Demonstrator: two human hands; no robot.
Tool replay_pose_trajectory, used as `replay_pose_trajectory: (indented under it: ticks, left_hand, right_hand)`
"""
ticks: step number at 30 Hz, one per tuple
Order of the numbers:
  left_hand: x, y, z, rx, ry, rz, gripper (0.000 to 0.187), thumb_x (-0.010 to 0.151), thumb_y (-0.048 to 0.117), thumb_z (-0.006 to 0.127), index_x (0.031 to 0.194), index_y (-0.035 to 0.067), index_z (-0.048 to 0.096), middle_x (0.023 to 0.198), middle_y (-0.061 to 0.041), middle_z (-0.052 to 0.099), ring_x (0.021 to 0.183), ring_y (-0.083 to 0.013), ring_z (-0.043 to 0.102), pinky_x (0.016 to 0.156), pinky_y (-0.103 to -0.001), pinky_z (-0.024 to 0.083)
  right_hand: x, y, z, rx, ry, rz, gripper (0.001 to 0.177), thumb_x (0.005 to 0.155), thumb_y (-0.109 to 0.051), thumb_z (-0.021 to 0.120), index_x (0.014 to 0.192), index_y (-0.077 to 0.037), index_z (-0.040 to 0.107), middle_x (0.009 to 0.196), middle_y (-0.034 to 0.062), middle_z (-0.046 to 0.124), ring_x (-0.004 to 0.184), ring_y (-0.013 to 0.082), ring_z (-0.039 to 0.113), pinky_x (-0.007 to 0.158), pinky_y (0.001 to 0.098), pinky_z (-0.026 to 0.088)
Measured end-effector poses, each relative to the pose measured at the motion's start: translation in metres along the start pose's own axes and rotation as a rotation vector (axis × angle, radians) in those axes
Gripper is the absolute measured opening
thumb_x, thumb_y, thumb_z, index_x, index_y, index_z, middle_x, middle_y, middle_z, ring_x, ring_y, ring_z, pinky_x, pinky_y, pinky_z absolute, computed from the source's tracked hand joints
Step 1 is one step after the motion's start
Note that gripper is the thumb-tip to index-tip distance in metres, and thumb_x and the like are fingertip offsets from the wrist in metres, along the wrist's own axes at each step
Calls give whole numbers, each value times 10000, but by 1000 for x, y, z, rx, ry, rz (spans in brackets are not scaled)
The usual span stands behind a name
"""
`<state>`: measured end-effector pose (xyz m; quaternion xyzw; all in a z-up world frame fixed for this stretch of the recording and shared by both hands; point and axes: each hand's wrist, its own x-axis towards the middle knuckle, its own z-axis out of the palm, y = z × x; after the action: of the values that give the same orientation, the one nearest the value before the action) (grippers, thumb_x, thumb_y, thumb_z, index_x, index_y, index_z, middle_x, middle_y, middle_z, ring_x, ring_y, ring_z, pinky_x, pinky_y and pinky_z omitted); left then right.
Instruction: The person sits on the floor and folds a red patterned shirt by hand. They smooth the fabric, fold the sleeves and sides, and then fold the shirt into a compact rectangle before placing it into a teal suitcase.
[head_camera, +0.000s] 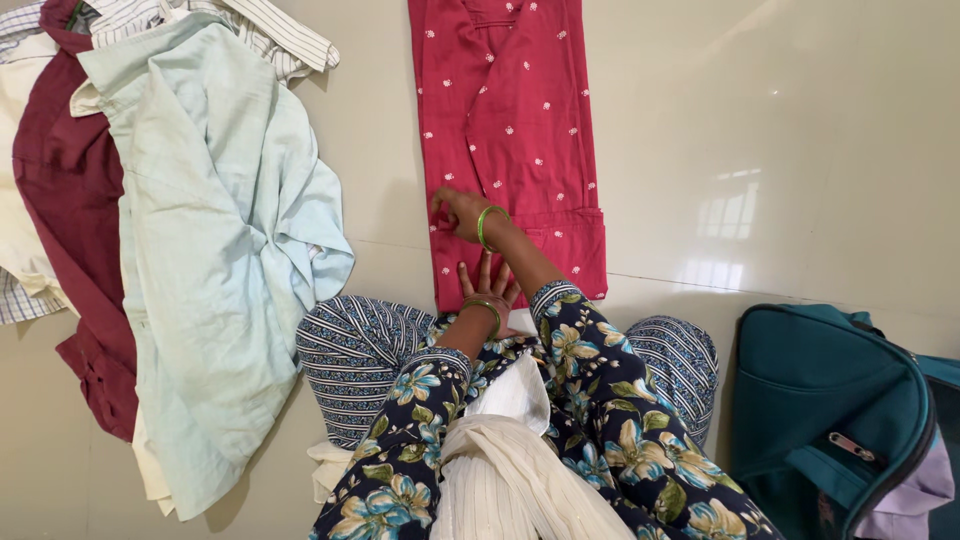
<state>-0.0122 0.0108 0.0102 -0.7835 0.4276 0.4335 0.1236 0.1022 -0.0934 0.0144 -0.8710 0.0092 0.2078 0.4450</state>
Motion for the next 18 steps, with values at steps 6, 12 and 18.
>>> replay_pose_trajectory:
  ticks: [6, 12, 18]
  left_hand:
    - [3, 0, -1, 5, -40, 5, 1296, 720, 835, 660, 1655, 280, -44, 1701, -110, -279, 1460, -532, -354, 963, -891, -153]
    - [4, -3, 2, 19, -36, 22, 1323, 713, 856, 646, 1658, 235, -41, 1713, -86, -235, 1471, -525, -338, 971, -901, -134]
    - [11, -3, 1, -39, -106, 40, 1348, 717, 869, 624, 1656, 222, -93, 1708, -86, -214, 1491, -474, -297, 985, -894, -146]
  right_hand:
    - [13, 32, 18, 50, 141, -9, 411, 693, 103, 743, 1042, -95, 657, 840, 62, 713, 796, 212, 713, 686, 375, 577]
    - [11, 39, 31, 21, 363, -76, 294, 789, 116, 642, 1013, -69, 683, 934, 104, 729, 868, 262, 726, 767, 388, 594]
    - [-49, 30, 39, -144, 547, -308, 220, 953, -97, 667, 1171, -87, 700, 1184, 134, 716, 1163, 342, 643, 1011, 459, 509]
